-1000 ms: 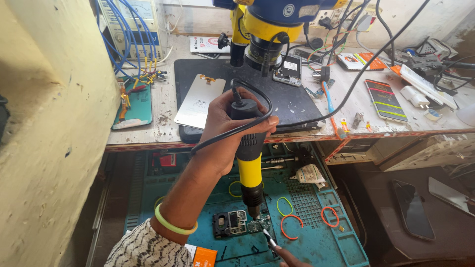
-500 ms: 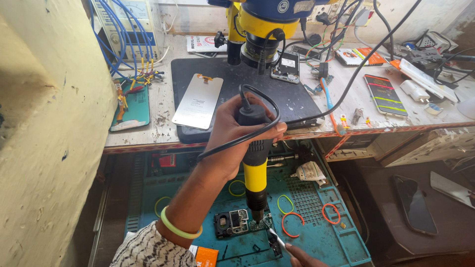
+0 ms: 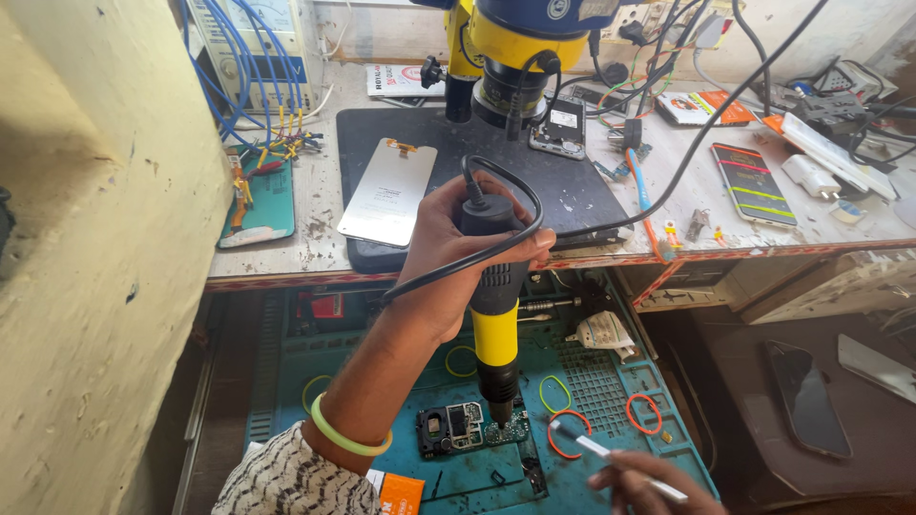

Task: The person uses a heat gun and a small metal tool to work on the internal circuit board of a disassembled mobile phone on a work mat.

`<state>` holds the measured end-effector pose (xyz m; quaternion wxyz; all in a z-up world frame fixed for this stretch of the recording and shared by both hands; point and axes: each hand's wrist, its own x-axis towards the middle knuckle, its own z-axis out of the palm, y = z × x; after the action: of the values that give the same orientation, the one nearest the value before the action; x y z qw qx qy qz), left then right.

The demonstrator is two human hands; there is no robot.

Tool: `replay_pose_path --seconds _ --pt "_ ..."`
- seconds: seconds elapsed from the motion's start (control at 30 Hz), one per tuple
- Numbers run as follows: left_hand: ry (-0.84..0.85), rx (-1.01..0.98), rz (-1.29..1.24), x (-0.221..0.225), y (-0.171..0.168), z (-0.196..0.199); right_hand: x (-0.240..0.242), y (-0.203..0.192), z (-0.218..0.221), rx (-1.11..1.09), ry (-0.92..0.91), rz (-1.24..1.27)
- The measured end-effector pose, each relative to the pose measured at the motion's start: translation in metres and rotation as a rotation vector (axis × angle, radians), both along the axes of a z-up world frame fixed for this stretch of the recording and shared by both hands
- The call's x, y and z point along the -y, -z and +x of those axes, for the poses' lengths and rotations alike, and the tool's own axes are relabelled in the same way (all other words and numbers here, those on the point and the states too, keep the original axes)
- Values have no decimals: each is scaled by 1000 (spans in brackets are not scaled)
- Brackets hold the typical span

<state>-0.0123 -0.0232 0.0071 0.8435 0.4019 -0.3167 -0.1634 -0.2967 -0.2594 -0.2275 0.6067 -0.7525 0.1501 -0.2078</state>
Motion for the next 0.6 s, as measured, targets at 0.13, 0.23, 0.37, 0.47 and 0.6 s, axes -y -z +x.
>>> replay_pose_path --seconds 0.13,0.23,0.37,0.47,0.6 --pt "-15 -11 20 0 0 2 40 -3 -25 56 67 40" --pt "-18 -17 31 -1 0 2 69 -8 -17 218 -150 -328" --pt "-5 -39 27 -2 -4 -2 -1 -8 20 -258 107 -315" --pt "18 -28 -21 -2 -7 4 -1 -32 37 -197 144 -271" --pt "-2 -13 4 -1 1 2 3 -16 21 -120 211 -146"
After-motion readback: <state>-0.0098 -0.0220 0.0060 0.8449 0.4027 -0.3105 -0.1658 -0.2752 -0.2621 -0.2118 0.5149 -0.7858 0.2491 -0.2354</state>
